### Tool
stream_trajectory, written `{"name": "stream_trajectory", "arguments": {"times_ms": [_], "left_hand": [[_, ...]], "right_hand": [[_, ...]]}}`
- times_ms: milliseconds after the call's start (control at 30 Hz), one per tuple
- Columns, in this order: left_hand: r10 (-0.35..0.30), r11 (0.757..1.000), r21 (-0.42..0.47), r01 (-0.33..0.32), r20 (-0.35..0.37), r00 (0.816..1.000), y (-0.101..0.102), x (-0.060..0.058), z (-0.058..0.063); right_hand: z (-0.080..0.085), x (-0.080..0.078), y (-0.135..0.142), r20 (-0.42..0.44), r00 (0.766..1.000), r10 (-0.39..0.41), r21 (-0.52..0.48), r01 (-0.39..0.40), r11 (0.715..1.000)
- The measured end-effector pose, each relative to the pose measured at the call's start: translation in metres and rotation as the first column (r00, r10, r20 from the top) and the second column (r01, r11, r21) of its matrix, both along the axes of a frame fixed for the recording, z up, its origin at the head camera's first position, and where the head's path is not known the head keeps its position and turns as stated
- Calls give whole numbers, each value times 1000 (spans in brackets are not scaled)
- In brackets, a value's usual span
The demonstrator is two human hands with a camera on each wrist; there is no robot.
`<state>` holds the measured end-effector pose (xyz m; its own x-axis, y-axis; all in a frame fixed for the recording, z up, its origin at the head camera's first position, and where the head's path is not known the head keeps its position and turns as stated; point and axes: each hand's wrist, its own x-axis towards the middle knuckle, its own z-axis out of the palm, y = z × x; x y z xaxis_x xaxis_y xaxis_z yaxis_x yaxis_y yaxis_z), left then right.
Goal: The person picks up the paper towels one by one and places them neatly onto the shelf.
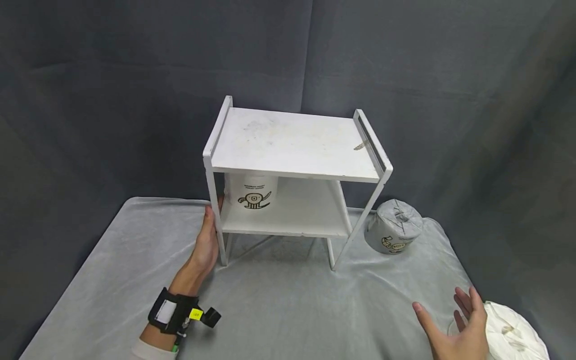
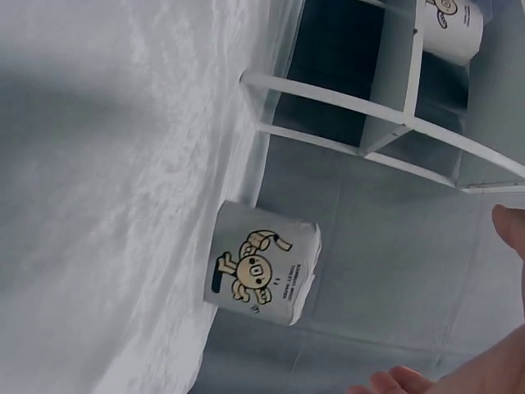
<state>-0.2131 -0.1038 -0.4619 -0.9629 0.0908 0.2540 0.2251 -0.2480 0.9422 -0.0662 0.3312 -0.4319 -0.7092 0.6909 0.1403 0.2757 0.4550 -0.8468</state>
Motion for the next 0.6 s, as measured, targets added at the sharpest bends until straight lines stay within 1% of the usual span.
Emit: {"name": "stream_trajectory", "arguments": {"times_ms": [233,400,500,600], "left_hand": [[-5,1000,2,5,-18,1000,0,1,2],[8,1000,12,-8,-22,1000,-2,0,5],[15,1000,20,-15,-18,1000,-3,-1,5],[17,1000,26,-17,-18,1000,-3,-2,5]], "right_hand": [[-2,7,7,-21,998,-51,-27,51,998],[-4,10,16,-46,994,-94,-44,92,995],[-9,11,19,-78,988,-134,-38,132,991],[-14,13,22,-131,976,-175,-55,169,984]]}}
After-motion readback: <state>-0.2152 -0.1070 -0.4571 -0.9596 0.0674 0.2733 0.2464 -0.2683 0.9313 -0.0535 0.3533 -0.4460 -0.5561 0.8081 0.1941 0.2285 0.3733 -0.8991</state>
